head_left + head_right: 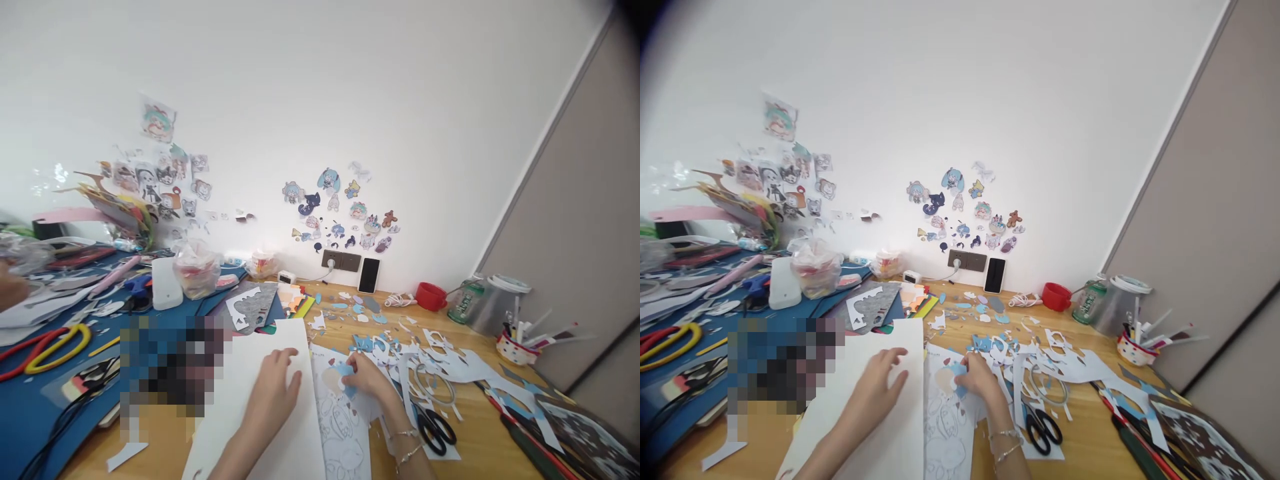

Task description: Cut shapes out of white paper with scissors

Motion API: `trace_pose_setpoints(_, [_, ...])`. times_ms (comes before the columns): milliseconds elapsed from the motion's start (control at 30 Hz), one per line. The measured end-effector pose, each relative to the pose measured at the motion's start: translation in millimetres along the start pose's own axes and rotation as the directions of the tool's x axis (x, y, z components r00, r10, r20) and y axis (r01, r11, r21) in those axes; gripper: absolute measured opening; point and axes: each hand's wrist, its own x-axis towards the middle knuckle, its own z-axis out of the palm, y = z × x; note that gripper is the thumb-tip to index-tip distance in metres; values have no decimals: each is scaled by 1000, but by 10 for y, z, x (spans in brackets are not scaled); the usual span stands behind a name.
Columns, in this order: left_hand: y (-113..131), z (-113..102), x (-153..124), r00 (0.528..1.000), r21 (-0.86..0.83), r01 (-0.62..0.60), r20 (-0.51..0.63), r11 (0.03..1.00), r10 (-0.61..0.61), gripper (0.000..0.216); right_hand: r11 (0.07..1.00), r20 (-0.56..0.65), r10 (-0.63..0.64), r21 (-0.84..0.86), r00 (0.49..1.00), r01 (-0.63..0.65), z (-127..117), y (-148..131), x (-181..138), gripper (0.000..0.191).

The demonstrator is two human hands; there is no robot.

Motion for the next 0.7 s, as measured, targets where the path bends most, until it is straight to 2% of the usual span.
trace_pose_setpoints(100, [205,280,417,981,-26,-101,166,995,104,15,998,29,-34,49,999,33,13,54,68,13])
trace_pose_setpoints(200, [301,551,706,940,-38,-168,293,985,172,22,992,58,-71,113,996,64,26,90,97,11])
trace_pose_setpoints(267, [297,683,778,916,-42,-203,346,978,205,24,983,72,-86,169,994,73,25,108,101,11])
trace_pose_setpoints(433, [151,798,709,899,-33,-270,349,962,264,26,941,89,-94,334,992,59,13,143,109,12])
trace_pose_setpoints(700, [29,805,669,881,-92,-339,319,936,350,25,867,50,8,498,999,-32,39,187,168,15])
